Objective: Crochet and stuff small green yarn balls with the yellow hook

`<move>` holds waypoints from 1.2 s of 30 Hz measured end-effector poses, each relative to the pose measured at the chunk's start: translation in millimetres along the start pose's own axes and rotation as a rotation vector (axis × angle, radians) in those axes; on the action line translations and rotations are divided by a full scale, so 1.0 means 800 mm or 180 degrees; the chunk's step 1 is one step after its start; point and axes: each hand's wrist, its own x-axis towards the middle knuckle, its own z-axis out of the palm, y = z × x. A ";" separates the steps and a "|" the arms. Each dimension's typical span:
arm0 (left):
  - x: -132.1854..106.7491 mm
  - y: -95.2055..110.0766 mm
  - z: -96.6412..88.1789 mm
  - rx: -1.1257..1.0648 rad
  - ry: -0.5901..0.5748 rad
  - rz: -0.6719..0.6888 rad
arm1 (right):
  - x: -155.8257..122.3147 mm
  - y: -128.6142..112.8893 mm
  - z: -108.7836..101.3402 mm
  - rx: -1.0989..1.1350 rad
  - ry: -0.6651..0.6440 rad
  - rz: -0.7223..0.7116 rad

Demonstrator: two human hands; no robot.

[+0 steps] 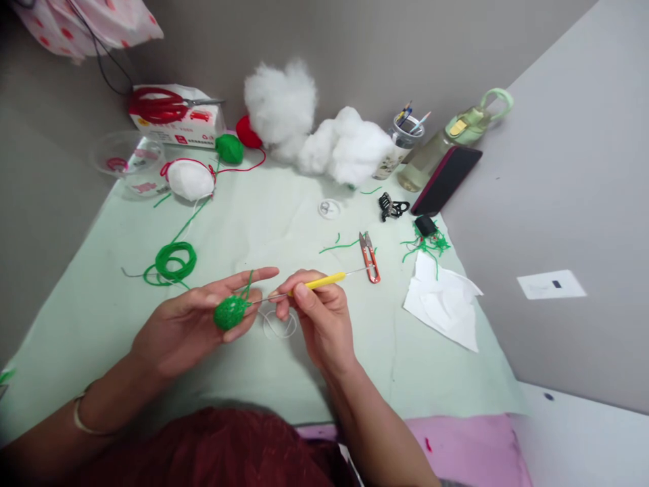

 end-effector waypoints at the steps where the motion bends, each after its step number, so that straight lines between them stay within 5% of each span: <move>1: 0.000 0.000 0.001 -0.0028 0.0015 -0.0025 | 0.000 0.000 0.001 -0.0014 -0.0034 -0.0032; 12: 0.001 0.001 0.002 0.0209 0.0127 -0.0070 | 0.003 -0.001 -0.004 -0.0413 -0.0049 -0.0259; 17: 0.001 -0.005 -0.002 0.0954 0.0159 0.0469 | 0.000 -0.001 0.005 -0.0299 -0.0047 -0.0096; 20: -0.002 -0.012 -0.002 0.1589 0.0274 0.0918 | -0.004 0.005 0.005 -0.0475 -0.0170 -0.0375; 25: -0.005 -0.016 0.000 0.2389 0.0577 0.1080 | -0.008 0.012 -0.001 -0.1209 -0.0129 -0.0821; 36: -0.002 -0.005 -0.001 0.2700 0.0744 0.1033 | 0.001 0.007 0.001 -0.0450 -0.0074 -0.0159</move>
